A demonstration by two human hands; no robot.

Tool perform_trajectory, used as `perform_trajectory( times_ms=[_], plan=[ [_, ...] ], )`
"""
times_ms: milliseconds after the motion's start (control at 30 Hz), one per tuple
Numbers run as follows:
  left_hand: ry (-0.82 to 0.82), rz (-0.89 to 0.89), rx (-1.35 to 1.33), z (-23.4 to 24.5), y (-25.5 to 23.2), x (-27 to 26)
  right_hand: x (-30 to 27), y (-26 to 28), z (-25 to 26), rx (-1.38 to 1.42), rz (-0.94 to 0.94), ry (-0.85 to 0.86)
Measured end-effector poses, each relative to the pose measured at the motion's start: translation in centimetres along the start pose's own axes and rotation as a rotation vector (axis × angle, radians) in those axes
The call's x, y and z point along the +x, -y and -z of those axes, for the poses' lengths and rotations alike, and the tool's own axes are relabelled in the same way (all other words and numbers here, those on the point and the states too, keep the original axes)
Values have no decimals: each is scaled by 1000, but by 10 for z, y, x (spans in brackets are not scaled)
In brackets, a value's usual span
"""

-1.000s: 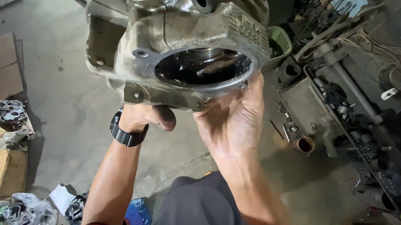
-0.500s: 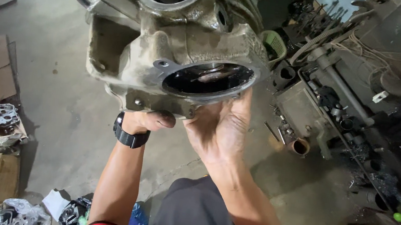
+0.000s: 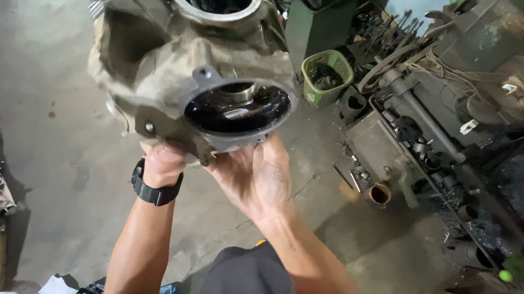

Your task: The person holds a metallic engine casing and uses a hammer to strike a cylindrical metal rod inserted into the casing's bore. The person repeatedly hammers the rod, rotates the casing, and repositions the rod to work on different sections of the internal bore.

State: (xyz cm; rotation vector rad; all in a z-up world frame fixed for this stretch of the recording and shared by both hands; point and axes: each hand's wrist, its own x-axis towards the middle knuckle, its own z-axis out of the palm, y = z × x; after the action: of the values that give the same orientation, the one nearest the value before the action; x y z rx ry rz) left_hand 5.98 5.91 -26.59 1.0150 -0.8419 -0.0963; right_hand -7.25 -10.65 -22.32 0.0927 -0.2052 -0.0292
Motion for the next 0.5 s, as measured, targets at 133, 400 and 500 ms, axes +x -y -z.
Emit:
perform_trajectory(
  times_ms=[133, 400, 500],
  plan=[
    [-211, 7, 262, -10, -5, 9, 7, 16, 3, -198, -100, -12],
    [-82, -216, 684, -61, -51, 48, 39, 18, 79, -279, -175, -4],
    [-108, -171, 634, -29, -17, 35, 39, 29, 107, -257, -183, 205]
  ],
)
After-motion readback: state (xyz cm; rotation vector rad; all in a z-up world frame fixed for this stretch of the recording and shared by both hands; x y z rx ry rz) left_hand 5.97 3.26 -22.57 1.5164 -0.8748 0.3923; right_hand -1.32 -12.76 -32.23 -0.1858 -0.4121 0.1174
